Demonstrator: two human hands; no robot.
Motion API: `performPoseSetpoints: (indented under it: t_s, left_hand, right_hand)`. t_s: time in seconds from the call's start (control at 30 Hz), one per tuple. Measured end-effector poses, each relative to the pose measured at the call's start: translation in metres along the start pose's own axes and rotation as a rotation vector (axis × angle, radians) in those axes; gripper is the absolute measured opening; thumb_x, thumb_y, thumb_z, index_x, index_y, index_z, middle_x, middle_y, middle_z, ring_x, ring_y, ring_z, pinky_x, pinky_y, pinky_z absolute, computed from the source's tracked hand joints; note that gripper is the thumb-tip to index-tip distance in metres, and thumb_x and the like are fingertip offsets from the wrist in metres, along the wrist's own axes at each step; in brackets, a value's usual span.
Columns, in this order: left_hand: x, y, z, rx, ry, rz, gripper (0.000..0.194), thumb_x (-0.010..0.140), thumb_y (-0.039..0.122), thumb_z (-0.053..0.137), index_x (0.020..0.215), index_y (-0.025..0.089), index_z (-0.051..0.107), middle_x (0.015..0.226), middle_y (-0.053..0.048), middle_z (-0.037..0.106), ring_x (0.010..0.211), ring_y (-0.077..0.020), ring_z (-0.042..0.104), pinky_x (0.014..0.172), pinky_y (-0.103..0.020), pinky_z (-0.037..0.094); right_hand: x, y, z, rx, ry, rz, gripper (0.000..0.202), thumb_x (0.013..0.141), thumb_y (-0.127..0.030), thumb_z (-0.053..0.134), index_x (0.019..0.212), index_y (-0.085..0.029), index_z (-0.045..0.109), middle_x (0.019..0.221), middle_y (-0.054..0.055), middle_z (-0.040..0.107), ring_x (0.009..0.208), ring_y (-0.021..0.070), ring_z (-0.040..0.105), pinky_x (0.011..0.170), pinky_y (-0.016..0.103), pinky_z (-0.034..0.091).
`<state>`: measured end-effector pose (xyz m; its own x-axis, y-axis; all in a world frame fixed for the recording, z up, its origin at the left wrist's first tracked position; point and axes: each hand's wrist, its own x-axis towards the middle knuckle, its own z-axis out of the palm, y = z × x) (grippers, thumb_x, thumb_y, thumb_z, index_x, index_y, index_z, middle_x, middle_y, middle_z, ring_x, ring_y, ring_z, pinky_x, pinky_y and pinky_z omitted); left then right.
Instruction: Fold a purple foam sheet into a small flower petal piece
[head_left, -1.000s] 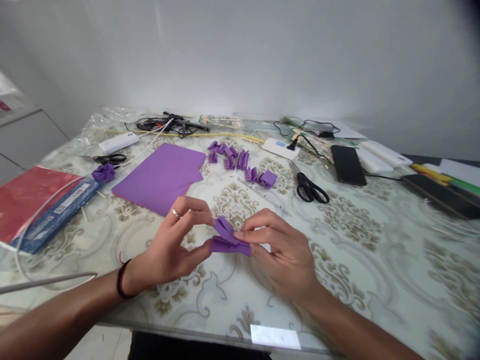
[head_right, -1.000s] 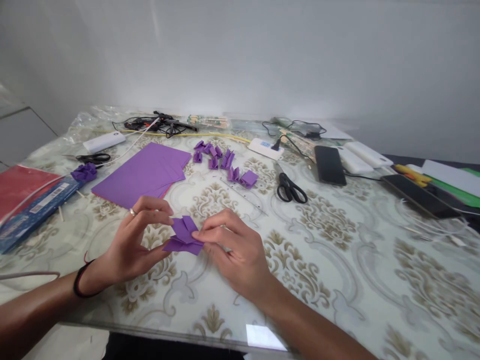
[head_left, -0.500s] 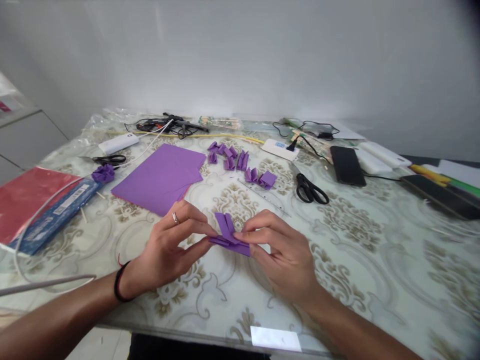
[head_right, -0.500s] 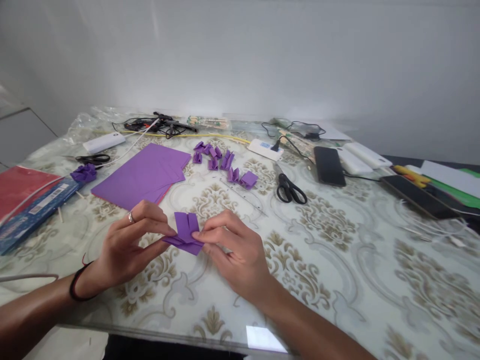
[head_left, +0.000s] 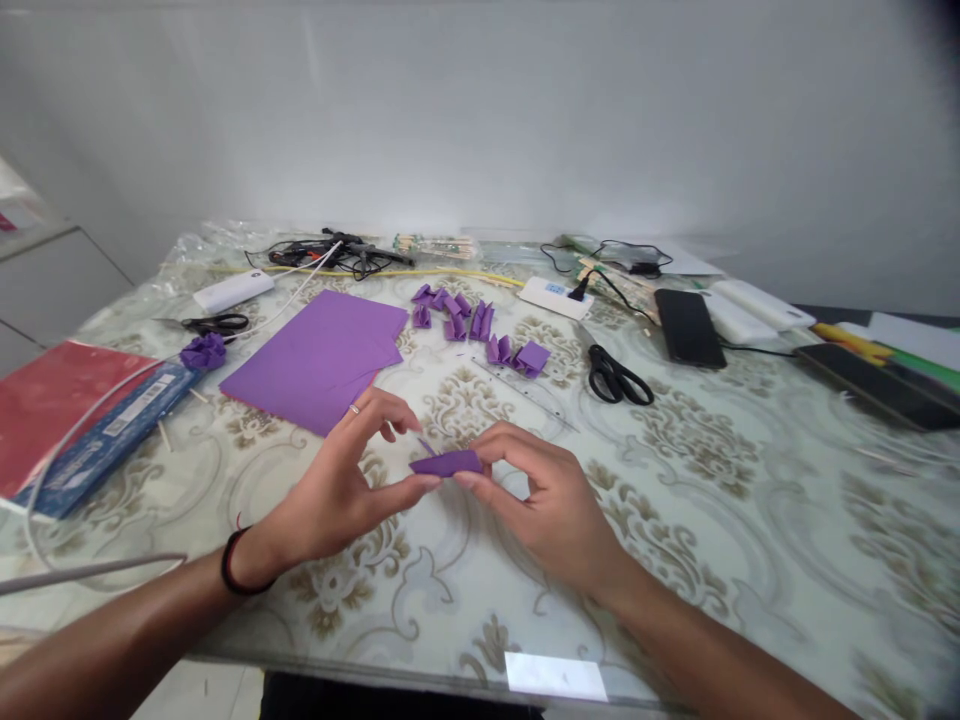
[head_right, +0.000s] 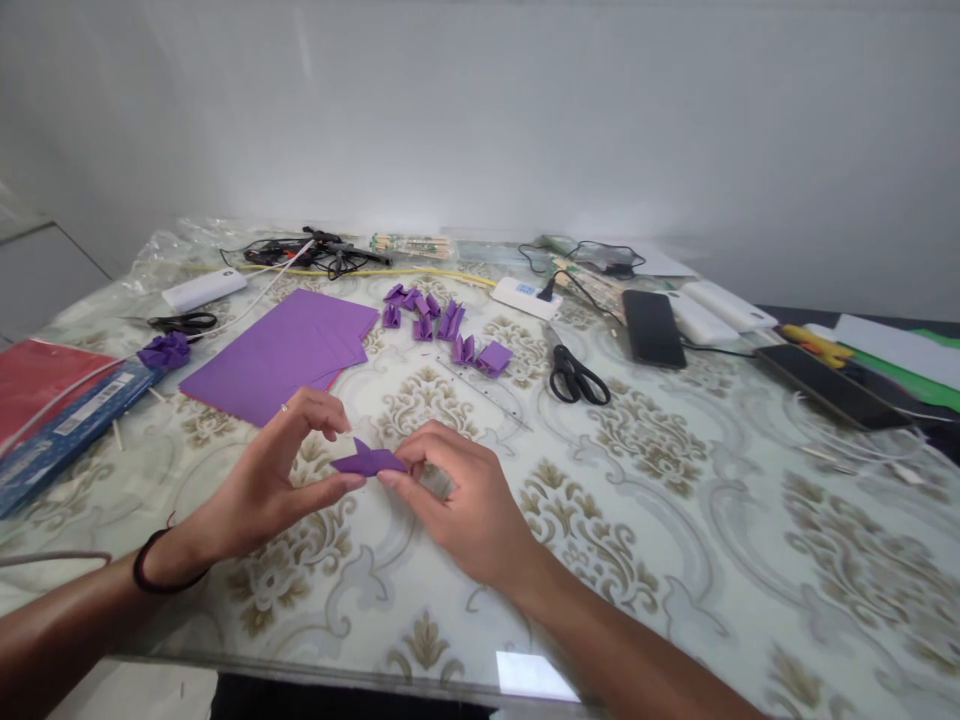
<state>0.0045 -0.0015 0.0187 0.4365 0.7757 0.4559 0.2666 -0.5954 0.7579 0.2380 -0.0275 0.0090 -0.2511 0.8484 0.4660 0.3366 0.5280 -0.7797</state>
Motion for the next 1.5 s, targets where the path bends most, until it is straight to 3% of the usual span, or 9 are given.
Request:
performPoseSetpoints:
  t_s: [0.07,0.1,0.23,0.37,0.57,0.7,0.9,1.27,1.5]
  left_hand:
    - [0.001,0.001,0.001,0.025,-0.055,-0.008,0.049,0.086,0.021,0.086,0.129,0.024,0.062,0.124,-0.006,0.065,0.113,-0.0214,0.06,0.099,-0.034,0.048]
    - [0.002,0.002,0.001,0.012,-0.106,-0.025,0.047,0.087,0.022,0.085,0.129,0.024,0.063,0.124,-0.006,0.067,0.115,-0.0219,0.061,0.101,-0.035,0.048]
    - [0.003,0.004,0.002,-0.096,-0.257,-0.188,0.006,0.096,0.025,0.075,0.1,0.021,0.073,0.094,0.0,0.073,0.091,-0.0172,0.065,0.084,-0.028,0.05]
    - [0.002,0.003,0.001,-0.136,-0.316,-0.34,0.019,0.099,0.034,0.07,0.088,0.018,0.074,0.082,0.001,0.071,0.078,-0.0152,0.061,0.072,-0.026,0.046]
    - [0.003,0.004,0.001,-0.184,-0.342,-0.406,0.021,0.098,0.034,0.068,0.087,0.017,0.073,0.083,-0.001,0.071,0.078,-0.0159,0.06,0.072,-0.027,0.046]
    - [0.004,0.008,0.005,-0.168,-0.359,-0.401,0.017,0.095,0.028,0.068,0.083,0.017,0.071,0.077,0.002,0.067,0.073,-0.0134,0.056,0.068,-0.025,0.043]
    - [0.003,0.011,0.006,-0.182,-0.367,-0.421,0.018,0.096,0.029,0.067,0.084,0.017,0.07,0.075,0.001,0.064,0.069,-0.0132,0.053,0.063,-0.024,0.041]
    - [0.002,0.002,0.001,-0.282,-0.326,-0.527,0.029,0.098,0.041,0.068,0.083,0.016,0.068,0.073,0.001,0.062,0.063,-0.0123,0.053,0.058,-0.024,0.042]
    - [0.003,0.003,-0.002,-0.253,-0.288,-0.474,0.031,0.098,0.039,0.069,0.078,0.016,0.069,0.072,0.001,0.064,0.067,-0.013,0.054,0.061,-0.024,0.043]
  right_hand:
    - [0.0,0.0,0.001,0.031,-0.048,0.027,0.014,0.096,-0.018,0.072,0.084,-0.021,0.066,0.086,0.001,0.069,0.08,0.0173,0.066,0.074,0.03,0.05]
    - [0.0,0.0,0.002,0.049,-0.076,0.036,0.014,0.096,-0.019,0.072,0.084,-0.021,0.067,0.085,0.001,0.069,0.08,0.0171,0.065,0.075,0.03,0.05]
    - [0.002,-0.001,0.001,0.101,-0.154,0.105,0.014,0.096,-0.021,0.069,0.082,-0.02,0.067,0.082,0.0,0.064,0.077,0.0167,0.062,0.075,0.031,0.047]
    - [0.004,-0.003,-0.002,0.173,-0.193,0.201,0.017,0.095,-0.025,0.069,0.079,-0.021,0.065,0.081,0.0,0.064,0.077,0.0174,0.06,0.076,0.032,0.045]
    - [0.004,-0.001,-0.001,0.253,-0.259,0.302,0.023,0.097,-0.032,0.066,0.077,-0.021,0.063,0.08,0.0,0.062,0.079,0.0184,0.058,0.077,0.033,0.044]
    - [0.003,-0.002,0.001,0.223,-0.31,0.301,0.019,0.093,-0.026,0.066,0.075,-0.021,0.062,0.08,0.0,0.062,0.079,0.0182,0.058,0.077,0.033,0.044]
    - [0.005,-0.003,-0.001,0.241,-0.274,0.269,0.024,0.088,-0.022,0.066,0.068,-0.022,0.053,0.072,-0.002,0.055,0.072,0.0168,0.052,0.07,0.031,0.041]
    - [0.006,0.004,-0.005,0.33,-0.211,0.305,0.024,0.091,-0.032,0.069,0.071,-0.022,0.059,0.073,-0.001,0.057,0.072,0.0178,0.052,0.071,0.033,0.042]
    - [0.006,0.006,-0.006,0.339,-0.204,0.329,0.024,0.092,-0.033,0.069,0.074,-0.021,0.059,0.072,-0.002,0.057,0.072,0.017,0.052,0.071,0.031,0.042]
